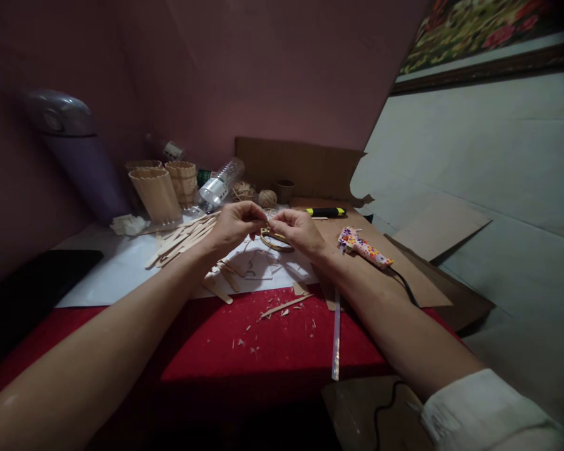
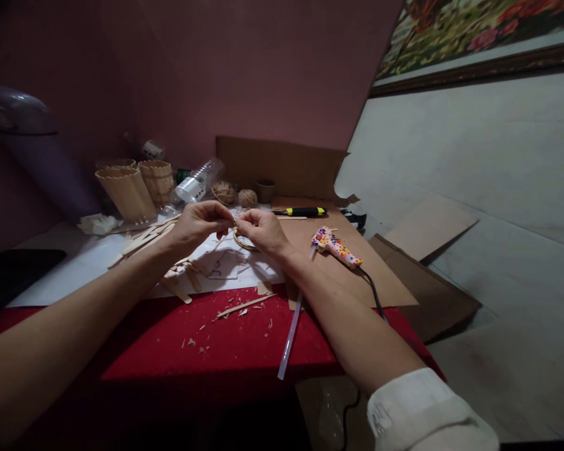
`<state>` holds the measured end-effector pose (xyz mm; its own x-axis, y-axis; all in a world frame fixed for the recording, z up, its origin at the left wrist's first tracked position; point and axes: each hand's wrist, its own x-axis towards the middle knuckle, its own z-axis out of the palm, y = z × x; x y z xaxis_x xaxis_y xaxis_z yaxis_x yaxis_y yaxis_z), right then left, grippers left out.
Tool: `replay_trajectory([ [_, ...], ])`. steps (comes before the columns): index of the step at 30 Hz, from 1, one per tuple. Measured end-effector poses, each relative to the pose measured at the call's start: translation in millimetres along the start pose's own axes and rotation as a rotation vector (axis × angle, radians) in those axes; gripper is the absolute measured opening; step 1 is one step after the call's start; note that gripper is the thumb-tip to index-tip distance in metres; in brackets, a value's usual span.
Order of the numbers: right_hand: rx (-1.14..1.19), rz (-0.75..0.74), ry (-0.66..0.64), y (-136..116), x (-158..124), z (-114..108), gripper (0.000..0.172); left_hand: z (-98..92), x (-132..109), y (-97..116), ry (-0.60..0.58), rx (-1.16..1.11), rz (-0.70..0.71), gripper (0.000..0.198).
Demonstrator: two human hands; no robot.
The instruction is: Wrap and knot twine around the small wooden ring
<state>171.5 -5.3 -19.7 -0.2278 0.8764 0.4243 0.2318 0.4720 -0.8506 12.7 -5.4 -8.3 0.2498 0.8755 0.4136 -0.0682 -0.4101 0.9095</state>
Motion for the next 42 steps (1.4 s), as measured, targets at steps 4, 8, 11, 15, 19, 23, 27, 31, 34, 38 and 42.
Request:
replay_trajectory([
  [4, 0.107, 0.068, -0.02, -1.1, 0.3, -0.5, 0.019, 2.3, -0.5, 0.8, -0.002, 0.059, 0.029, 0.008],
  [8, 0.185, 0.086, -0.037, -1.1, -0.5, -1.1, 0.017, 3.5, -1.3, 2.5, 0.008, 0.06, 0.046, 0.008],
  [11, 0.19, 0.085, -0.037, -0.6, -0.5, -0.8, 0.018, 3.1, -1.5, 3.5, 0.023, 0.05, 0.053, 0.007],
  [15, 0.193, 0.076, -0.032, 0.6, 0.6, 0.3, 0.02, 1.8, -1.5, 3.3, 0.036, 0.062, 0.06, 0.007],
  [19, 0.207, 0.07, -0.015, 2.8, 1.6, 1.5, 0.022, 2.0, -1.0, 1.8, 0.031, 0.046, 0.061, 0.009],
  [23, 0.192, 0.037, 0.023, 5.5, 2.1, 2.1, 0.024, 3.3, -0.8, 1.2, 0.011, 0.04, 0.051, 0.009],
  [27, 0.088, 0.009, 0.062, 4.1, 0.6, 1.3, 0.022, 4.7, -1.9, 2.9, -0.013, 0.072, 0.028, 0.007],
  [31, -0.143, -0.074, 0.089, -1.5, -3.4, 0.4, 0.017, 5.6, -2.7, 6.0, -0.004, 0.134, -0.001, 0.006],
  [34, -0.172, -0.103, 0.11, -4.1, -5.1, 0.7, 0.015, 5.3, -2.3, 7.9, -0.008, 0.16, -0.022, 0.006],
  [38, -0.091, -0.082, 0.128, -2.2, -3.5, 0.8, 0.014, 5.1, -1.2, 7.4, -0.014, 0.142, -0.026, 0.005],
  [42, -0.137, -0.103, 0.142, 2.1, -0.9, -0.4, 0.013, 4.1, 0.1, 0.8, 0.019, 0.242, 0.073, 0.006],
])
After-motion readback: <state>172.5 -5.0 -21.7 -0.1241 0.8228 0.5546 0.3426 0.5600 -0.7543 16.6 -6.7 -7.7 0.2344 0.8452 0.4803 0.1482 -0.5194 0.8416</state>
